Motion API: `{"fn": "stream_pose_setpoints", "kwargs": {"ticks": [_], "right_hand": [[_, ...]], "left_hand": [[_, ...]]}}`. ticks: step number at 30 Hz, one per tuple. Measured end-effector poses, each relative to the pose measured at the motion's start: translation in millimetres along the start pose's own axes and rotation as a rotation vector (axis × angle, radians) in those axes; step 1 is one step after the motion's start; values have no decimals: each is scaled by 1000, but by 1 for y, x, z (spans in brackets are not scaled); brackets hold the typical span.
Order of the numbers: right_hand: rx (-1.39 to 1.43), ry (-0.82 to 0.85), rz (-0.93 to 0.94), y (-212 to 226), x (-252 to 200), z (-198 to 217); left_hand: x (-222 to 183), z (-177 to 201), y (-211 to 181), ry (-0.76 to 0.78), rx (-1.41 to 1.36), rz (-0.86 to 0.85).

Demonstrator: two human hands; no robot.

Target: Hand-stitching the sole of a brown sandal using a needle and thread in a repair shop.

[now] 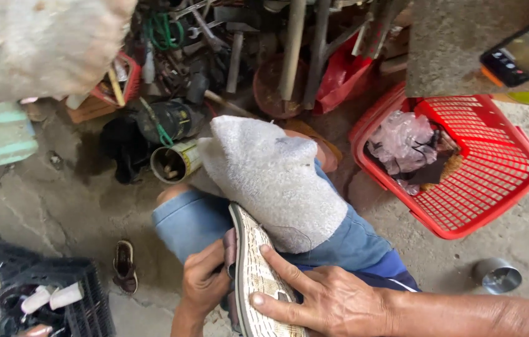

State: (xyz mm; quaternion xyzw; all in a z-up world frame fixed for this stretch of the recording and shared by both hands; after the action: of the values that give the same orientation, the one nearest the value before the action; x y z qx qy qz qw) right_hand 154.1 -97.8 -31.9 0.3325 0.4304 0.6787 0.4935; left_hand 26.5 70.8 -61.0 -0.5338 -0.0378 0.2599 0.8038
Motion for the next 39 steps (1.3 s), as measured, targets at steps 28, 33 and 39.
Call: {"fn": "stream_pose_setpoints", "kwargs": {"ticks": [28, 33, 39], "right_hand": [[29, -303, -158, 3, 42, 36], [631, -309, -413, -13, 38, 27], [-127, -281, -394, -22, 56, 15]], "left_hand": [[-44, -13, -4, -273, 435, -98], [-43, -15, 2, -263, 439, -90], [-39, -13, -7, -301, 467, -186]]}}
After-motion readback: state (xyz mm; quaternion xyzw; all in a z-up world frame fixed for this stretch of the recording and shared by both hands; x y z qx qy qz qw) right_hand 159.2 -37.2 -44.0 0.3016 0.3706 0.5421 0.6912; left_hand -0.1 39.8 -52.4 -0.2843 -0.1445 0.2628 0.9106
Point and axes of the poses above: each hand's wrist, its own x-axis towards the middle knuckle, its own z-axis out of the back of the hand, y = z × x, the point moved 6 cm from there along x, towards the middle knuckle, and after that the axes turned 1 degree about z, right-handed, at the moved point
